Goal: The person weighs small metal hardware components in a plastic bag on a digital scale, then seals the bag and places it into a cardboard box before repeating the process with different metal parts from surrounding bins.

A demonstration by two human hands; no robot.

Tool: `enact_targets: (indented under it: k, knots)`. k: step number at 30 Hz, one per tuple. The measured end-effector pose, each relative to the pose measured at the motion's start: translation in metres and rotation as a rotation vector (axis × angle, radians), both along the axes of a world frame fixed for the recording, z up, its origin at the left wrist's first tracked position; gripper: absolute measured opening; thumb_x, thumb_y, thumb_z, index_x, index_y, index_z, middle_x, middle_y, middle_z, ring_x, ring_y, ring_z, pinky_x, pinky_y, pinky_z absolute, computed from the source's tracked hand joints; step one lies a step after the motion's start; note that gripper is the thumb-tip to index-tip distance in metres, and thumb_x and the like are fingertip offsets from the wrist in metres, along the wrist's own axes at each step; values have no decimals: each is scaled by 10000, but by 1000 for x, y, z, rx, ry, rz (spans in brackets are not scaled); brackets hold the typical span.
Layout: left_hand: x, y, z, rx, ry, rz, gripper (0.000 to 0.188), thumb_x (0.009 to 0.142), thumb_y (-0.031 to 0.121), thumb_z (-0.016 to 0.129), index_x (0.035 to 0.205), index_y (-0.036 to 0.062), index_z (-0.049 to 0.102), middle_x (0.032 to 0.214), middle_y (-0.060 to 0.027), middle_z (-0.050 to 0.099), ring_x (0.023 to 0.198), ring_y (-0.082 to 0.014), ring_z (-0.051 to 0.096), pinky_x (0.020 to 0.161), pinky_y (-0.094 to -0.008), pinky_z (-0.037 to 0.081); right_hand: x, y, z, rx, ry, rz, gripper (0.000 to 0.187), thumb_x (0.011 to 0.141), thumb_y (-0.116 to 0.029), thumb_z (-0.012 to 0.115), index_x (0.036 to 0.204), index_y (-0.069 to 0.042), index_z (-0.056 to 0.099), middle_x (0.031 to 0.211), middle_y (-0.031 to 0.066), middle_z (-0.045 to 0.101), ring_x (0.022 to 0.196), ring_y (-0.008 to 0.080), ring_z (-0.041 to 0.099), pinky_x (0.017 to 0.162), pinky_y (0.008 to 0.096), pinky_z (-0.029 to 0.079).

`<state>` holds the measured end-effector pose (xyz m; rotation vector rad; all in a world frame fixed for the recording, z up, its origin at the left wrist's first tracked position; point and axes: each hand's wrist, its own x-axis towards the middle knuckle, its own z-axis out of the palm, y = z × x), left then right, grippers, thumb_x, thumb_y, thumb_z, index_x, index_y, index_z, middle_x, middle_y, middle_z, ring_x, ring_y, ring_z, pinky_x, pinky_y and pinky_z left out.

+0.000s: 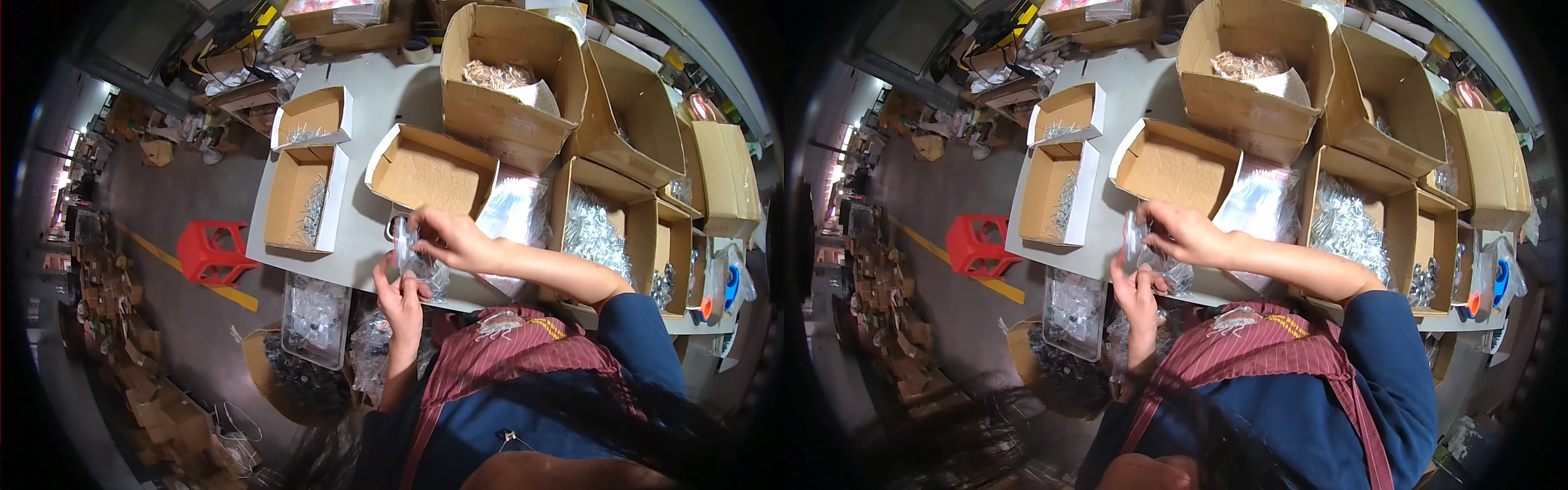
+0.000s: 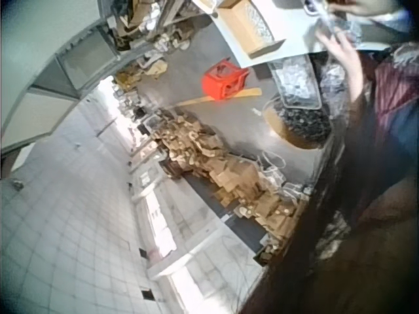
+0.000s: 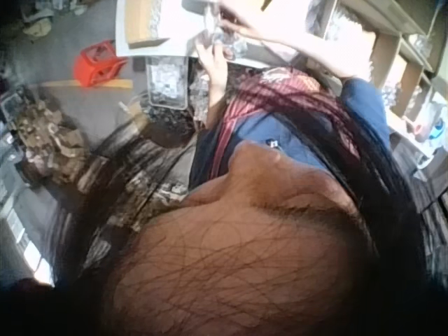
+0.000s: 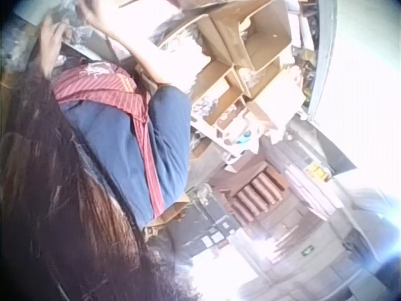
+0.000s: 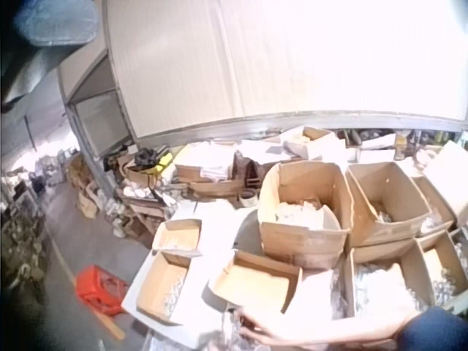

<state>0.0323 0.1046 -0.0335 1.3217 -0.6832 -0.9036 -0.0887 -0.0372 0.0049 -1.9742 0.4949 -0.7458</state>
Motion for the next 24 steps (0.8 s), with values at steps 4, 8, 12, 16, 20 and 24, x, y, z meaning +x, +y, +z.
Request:
enact_targets:
  k: [4, 8, 12, 16, 20, 24]
  knots:
    - [-3, 0, 8, 5, -16, 20, 390, 979, 1, 455, 1358, 43, 375, 716, -39, 579, 543, -74, 522, 484, -214, 419, -9, 17, -23, -80, 39, 28, 295, 843, -99, 718, 1074, -17, 555, 986, 141, 615, 939, 310, 629, 811, 389, 511]
    - [-5, 5, 10, -14, 10, 63, 358, 978, 16, 457, 1334, 25, 421, 765, -63, 605, 529, -68, 520, 463, -201, 429, -21, 21, -17, -176, 78, -36, 282, 789, -175, 761, 1007, -59, 624, 1097, 118, 615, 1137, 330, 552, 984, 461, 424]
    - [-13, 5, 10, -30, 11, -22, 339, 991, 10, 434, 1328, 17, 410, 795, -57, 589, 545, -68, 511, 489, -197, 422, -17, 24, -36, -290, 162, 25, 274, 756, -166, 758, 1014, -121, 679, 1181, 123, 617, 1243, 334, 491, 1076, 554, 319]
    - [-17, 7, 17, -23, -41, -93, 372, 973, -12, 442, 1341, 12, 395, 756, -58, 588, 540, -70, 523, 500, -200, 429, -21, 15, -41, -386, 296, 204, 313, 755, -95, 714, 1064, -62, 671, 1026, 142, 670, 1205, 341, 529, 1041, 528, 371]
    - [-17, 12, 20, 41, -97, -21, 428, 933, -51, 452, 1353, 11, 391, 658, -33, 557, 494, -78, 522, 472, -210, 422, -28, 9, -37, 4, 185, 86, 290, 798, -62, 695, 1079, -12, 649, 1041, 162, 674, 968, 320, 649, 877, 366, 512]
    - [-14, 21, 21, 76, -131, -11, 436, 941, -38, 457, 1367, 11, 381, 656, -32, 554, 500, -80, 519, 473, -216, 429, -45, 7, -24, 688, -175, 209, 221, 855, -36, 658, 1073, -4, 635, 1028, 61, 680, 1002, 111, 611, 883, 318, 496]
